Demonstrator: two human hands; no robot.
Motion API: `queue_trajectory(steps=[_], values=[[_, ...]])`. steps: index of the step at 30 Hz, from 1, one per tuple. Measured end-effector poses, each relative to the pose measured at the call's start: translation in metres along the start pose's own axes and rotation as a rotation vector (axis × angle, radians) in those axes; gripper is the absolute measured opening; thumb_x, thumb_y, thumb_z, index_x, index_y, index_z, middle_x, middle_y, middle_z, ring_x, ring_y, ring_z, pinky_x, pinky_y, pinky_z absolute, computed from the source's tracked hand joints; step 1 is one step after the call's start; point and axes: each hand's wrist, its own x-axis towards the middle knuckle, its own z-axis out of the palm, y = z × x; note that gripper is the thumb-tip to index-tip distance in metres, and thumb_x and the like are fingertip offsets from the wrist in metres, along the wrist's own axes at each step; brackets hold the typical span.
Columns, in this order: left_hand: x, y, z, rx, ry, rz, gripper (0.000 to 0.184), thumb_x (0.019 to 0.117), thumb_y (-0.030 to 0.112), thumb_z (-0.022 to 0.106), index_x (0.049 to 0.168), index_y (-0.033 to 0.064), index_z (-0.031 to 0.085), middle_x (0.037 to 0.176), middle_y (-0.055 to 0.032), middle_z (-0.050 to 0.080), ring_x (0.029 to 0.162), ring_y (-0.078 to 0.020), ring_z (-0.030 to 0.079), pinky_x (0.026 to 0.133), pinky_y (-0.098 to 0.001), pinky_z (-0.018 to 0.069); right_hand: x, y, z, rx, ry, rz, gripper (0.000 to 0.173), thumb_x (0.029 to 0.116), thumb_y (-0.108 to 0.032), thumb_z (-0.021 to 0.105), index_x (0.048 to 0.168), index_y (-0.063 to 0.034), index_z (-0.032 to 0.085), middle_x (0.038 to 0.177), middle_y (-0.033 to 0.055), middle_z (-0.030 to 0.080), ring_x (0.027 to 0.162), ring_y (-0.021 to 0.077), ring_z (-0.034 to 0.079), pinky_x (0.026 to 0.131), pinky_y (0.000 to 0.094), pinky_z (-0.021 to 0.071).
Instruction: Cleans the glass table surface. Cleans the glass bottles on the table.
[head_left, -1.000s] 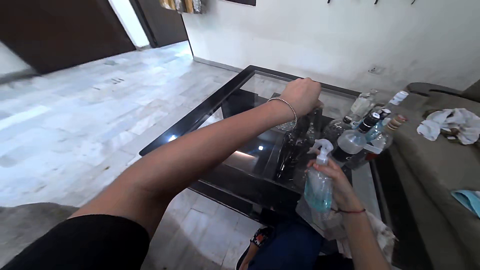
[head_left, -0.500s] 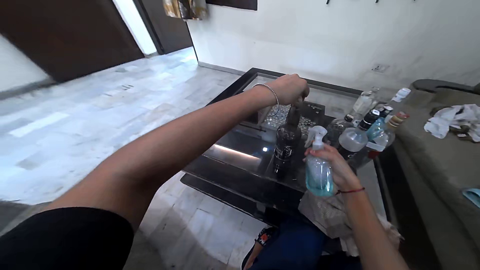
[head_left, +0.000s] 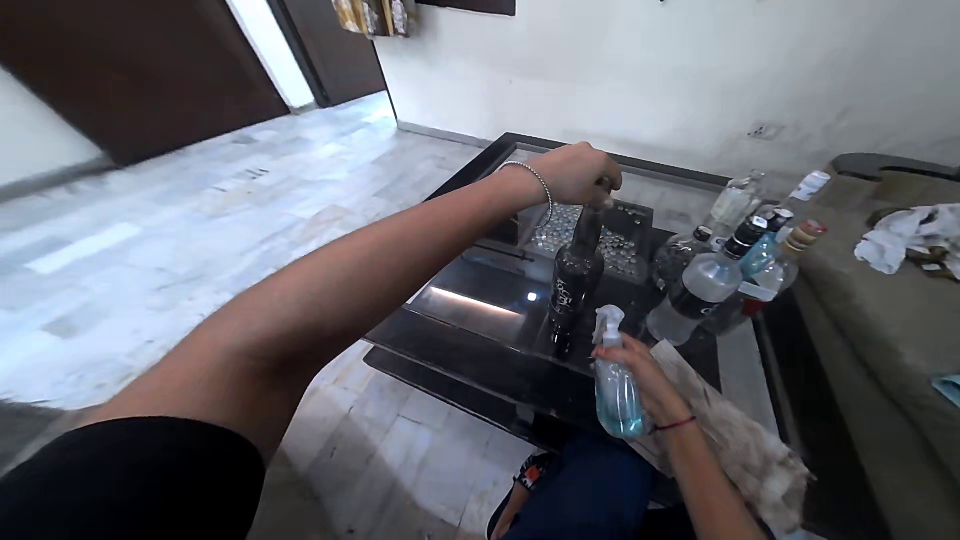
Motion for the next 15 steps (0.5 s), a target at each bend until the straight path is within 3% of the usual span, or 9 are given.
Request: queue_trajectory(steps=[3, 7, 12, 15], values=[[0.002, 0.006, 0.003, 0.009, 0.039, -0.115, 0.033, 0.1036, 0.027, 0.062, 0.124, 0.0007, 0.068, 0.114, -0.0214, 0.07, 0.109, -0.0395, 0.066, 0.096, -0.0609, 0.0482, 0.002, -0.011, -0.005, 0.009, 0.003, -0.033, 0.039, 0.0914, -0.009, 0.059, 0.13, -0.0005, 0.056, 0.092, 0.0099, 0.069, 0.078, 0.0172, 0.068, 0.072, 0.0326, 0.0579], [0.005, 0.013, 0.002, 0.034, 0.022, -0.156, 0.028, 0.1039, 0.022, 0.061, 0.115, -0.0019, 0.07, 0.109, -0.0226, 0.07, 0.107, -0.0405, 0.065, 0.094, -0.0604, 0.0479, 0.004, -0.043, -0.011, -0.05, 0.003, -0.122, 0.036, 0.0939, -0.008, 0.056, 0.13, -0.0037, 0.056, 0.09, 0.0062, 0.068, 0.073, 0.0129, 0.065, 0.065, 0.0286, 0.0557], [0.006, 0.009, 0.001, 0.072, 0.01, -0.085, 0.021, 0.1026, 0.014, 0.061, 0.113, -0.0009, 0.072, 0.109, -0.0207, 0.071, 0.107, -0.0387, 0.066, 0.095, -0.0583, 0.0472, 0.006, -0.089, -0.004, -0.076, 0.0, -0.234, 0.019, 0.0942, -0.005, 0.056, 0.113, -0.003, 0.062, 0.089, 0.0066, 0.068, 0.073, 0.0135, 0.066, 0.066, 0.0287, 0.0563], [0.006, 0.005, 0.001, 0.058, 0.004, -0.058, 0.02, 0.1012, 0.008, 0.062, 0.116, 0.0016, 0.072, 0.113, -0.0191, 0.071, 0.109, -0.0373, 0.067, 0.098, -0.0576, 0.0472, 0.005, -0.107, 0.001, -0.093, -0.026, -0.265, 0.029, 0.0946, -0.008, 0.055, 0.123, -0.0059, 0.059, 0.091, 0.0056, 0.067, 0.074, 0.0124, 0.066, 0.066, 0.0278, 0.0565]])
